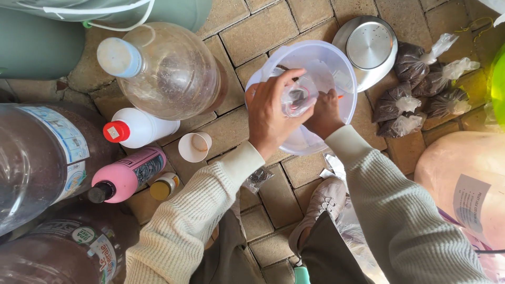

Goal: The person fills small plastic bags with dark brown pellets from a large bucket using a measuring cup and a scoop, then places the filled bags onto a digital scale.

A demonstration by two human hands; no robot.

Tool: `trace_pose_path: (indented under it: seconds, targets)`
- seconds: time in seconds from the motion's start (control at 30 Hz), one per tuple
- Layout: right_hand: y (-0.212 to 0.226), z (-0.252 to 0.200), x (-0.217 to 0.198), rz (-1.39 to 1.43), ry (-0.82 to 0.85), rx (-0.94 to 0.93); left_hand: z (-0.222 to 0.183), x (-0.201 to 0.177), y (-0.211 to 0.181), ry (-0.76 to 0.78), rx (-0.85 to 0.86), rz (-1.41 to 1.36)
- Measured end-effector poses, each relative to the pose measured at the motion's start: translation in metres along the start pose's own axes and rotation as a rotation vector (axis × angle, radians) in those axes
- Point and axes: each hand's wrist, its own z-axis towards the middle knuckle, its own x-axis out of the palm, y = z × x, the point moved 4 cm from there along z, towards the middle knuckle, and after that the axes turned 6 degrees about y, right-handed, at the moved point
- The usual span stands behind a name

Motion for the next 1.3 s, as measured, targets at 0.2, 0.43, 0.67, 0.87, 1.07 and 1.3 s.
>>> trace_pose_path:
  seconds: [0.2, 0.43, 0.67, 0.87, 1.07, 1.3]
  targets:
    - [0.097, -0.039, -0.008, -1.502, 0.000, -0.076, 0.007, -0.018, 0.021, -0.067, 0.054, -0.132]
    - [0.160, -0.068, -0.034, -1.367, -0.025, -0.073, 0.013, -0.030, 0.040, -0.058, -0.226, -0.433]
    - [0.187, -0.093, -0.072, -1.257, -0.058, -0.032, 0.010, -0.025, 0.061, -0.001, -0.089, -0.076]
    - [0.193, -0.097, -0.087, -1.226, -0.117, -0.043, 0.006, -0.002, 0.065, 0.283, -0.230, -0.056]
    - [0.204, -0.087, -0.069, -1.221, -0.061, -0.025, 0.005, 0.010, 0.057, 0.235, -0.070, -0.105]
    - [0.204, -0.081, -0.059, -1.359, -0.092, -0.166, 0.007, 0.021, 0.058, 0.312, -0.126, -0.163]
